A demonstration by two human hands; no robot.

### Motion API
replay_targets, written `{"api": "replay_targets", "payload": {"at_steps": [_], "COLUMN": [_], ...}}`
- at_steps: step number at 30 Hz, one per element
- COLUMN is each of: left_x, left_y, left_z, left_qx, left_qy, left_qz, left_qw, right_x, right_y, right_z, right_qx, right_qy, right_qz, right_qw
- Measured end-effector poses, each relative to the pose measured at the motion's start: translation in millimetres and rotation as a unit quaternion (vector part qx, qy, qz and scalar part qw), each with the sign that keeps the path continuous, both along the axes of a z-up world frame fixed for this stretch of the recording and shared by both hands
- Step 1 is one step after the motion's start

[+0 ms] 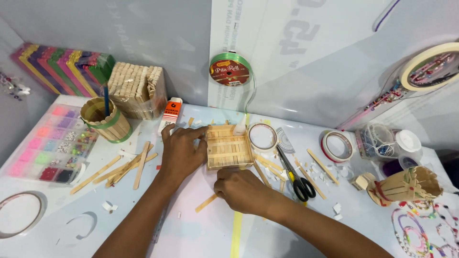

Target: Assembling and refining a small box structure using popsicle sticks, glue, and scissors.

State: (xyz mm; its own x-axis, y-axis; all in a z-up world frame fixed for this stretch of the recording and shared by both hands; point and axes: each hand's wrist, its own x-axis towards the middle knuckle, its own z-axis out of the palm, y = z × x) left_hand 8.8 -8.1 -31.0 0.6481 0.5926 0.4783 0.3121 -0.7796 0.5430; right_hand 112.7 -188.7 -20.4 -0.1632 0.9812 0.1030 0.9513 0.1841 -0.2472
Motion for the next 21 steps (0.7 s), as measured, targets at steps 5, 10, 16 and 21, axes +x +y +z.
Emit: {"api": "replay_targets", "payload": {"at_steps": [5, 10, 16, 21], "left_x": [-2, -2, -1, -3], "left_y": [-1, 4, 6, 6], "left_z": [4, -2, -4, 2], "left_qx": [0.000, -0.005, -0.010, -0.023], "left_qy": [0.002, 0.016, 0.012, -0.004], "left_qz": [-0.017, -0.007, 0.003, -0.009], "left_qw": [1.000, 1.000, 1.000, 1.000], "right_x": [-8, -6, -7, -1], "right_y": [-1, -8, -12, -10], "right_z": [32, 21, 34, 72], "right_qx": [-0.205, -0.170, -0.196, -0.171], "right_qy": [0.007, 0.007, 0.045, 0.107], "right_qz": [-0.019, 0.001, 0.002, 0.029], "right_qw": [0.979, 0.985, 0.980, 0.979]}}
